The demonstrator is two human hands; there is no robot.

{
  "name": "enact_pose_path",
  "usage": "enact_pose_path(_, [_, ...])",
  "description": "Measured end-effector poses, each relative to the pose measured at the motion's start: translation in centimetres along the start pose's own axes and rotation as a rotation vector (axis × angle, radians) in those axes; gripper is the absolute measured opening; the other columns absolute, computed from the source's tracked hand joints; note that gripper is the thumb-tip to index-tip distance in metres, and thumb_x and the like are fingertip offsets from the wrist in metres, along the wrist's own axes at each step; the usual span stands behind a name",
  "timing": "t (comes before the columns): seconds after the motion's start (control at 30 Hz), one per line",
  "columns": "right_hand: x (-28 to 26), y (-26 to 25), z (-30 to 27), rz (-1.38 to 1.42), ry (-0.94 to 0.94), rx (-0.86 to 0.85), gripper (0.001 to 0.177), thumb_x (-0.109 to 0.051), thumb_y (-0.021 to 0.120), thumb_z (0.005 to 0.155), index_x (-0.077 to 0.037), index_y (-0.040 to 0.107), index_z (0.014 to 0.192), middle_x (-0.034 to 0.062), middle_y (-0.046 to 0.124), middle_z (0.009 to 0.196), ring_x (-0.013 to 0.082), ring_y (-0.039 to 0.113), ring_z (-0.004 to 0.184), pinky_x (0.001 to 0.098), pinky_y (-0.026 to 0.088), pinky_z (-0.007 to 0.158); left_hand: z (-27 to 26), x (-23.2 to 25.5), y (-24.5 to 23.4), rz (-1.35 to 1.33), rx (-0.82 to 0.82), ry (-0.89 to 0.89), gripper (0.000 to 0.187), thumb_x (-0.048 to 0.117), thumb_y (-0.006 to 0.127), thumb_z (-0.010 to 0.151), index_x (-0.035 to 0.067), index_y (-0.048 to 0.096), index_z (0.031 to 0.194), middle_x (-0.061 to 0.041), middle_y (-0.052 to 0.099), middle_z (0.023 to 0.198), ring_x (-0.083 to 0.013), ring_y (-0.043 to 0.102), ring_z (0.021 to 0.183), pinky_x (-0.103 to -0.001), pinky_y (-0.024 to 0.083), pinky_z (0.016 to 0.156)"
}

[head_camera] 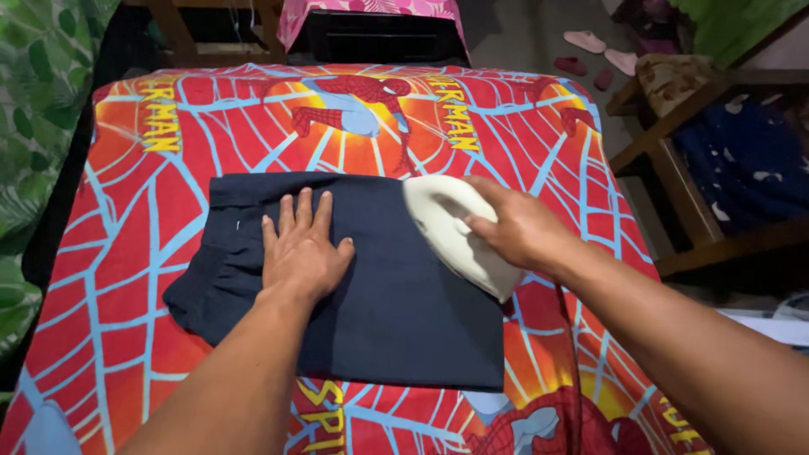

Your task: The person irons a pair of dark blue shorts on a Spider-Man themed bedsheet. They use a white electric iron, moving it back and forth over the fabric while smoothing it with their other hand. The person adjusts the shorts and continues ironing different sections until the garment appears smooth.

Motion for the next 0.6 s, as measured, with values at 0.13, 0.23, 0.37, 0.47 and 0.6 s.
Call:
enact_pose_path(0.13, [-1.6,0.1,0.7,0.116,-0.154,0.002,0.061,-0.031,0.067,0.088,-0.020,0.052,0.145,0.0140,0.070,0.130,0.0320,0.068,0.119,0.0441,0.052,0.098,0.1,0.2,0.1,0.006,-0.013,-0.010,0.085,0.049,0.057,0.091,0.018,0.021,0.162,-0.010,0.012,0.170,-0.0332,0.006,0.156,-0.057,0.008,0.122])
enact_pose_path(0.23, [-4.8,2.0,3.2,0.046,-0.201,-0.015,0.060,-0.031,0.068,0.088,-0.020,0.051,0.145,0.0147,0.068,0.131,0.0336,0.065,0.120,0.0449,0.050,0.098,0.1,0.2,0.2,-0.007,-0.040,-0.025,0.086,0.049,0.057,0.090,0.019,0.019,0.162,-0.009,0.010,0.170,-0.0325,0.004,0.156,-0.056,0.006,0.123])
enact_pose_path(0.37, [-5.9,2.5,4.4,-0.038,-0.198,0.019,0.061,-0.030,0.067,0.090,-0.019,0.048,0.147,0.0184,0.066,0.128,0.0381,0.062,0.119,0.0480,0.049,0.096,0.0,0.2,0.0,-0.009,-0.069,-0.040,0.086,0.050,0.057,0.091,0.021,0.018,0.162,-0.007,0.009,0.170,-0.0305,0.004,0.157,-0.055,0.007,0.124])
enact_pose_path(0.47, [-3.3,1.5,3.4,-0.005,-0.109,0.071,0.058,-0.028,0.066,0.089,-0.022,0.052,0.146,0.0177,0.069,0.123,0.0379,0.066,0.114,0.0482,0.051,0.095,0.1,0.3,-0.1,-0.004,-0.049,-0.030,0.086,0.050,0.057,0.091,0.021,0.019,0.162,-0.007,0.009,0.171,-0.0304,0.004,0.157,-0.054,0.007,0.124])
enact_pose_path(0.6, [2.7,-1.2,2.3,-0.084,0.095,0.149,0.054,-0.030,0.067,0.092,-0.022,0.054,0.144,0.0186,0.070,0.121,0.0405,0.066,0.112,0.0508,0.051,0.093,0.0,0.2,-0.3,0.005,-0.060,-0.036,0.086,0.050,0.058,0.092,0.021,0.018,0.162,-0.008,0.009,0.171,-0.0307,0.004,0.157,-0.055,0.008,0.123])
Point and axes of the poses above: each hand's wrist, its own z-axis towards the middle knuckle, its own y-axis out of the palm, x = y × z, the point moved 6 cm from there along z, towards the middle knuckle
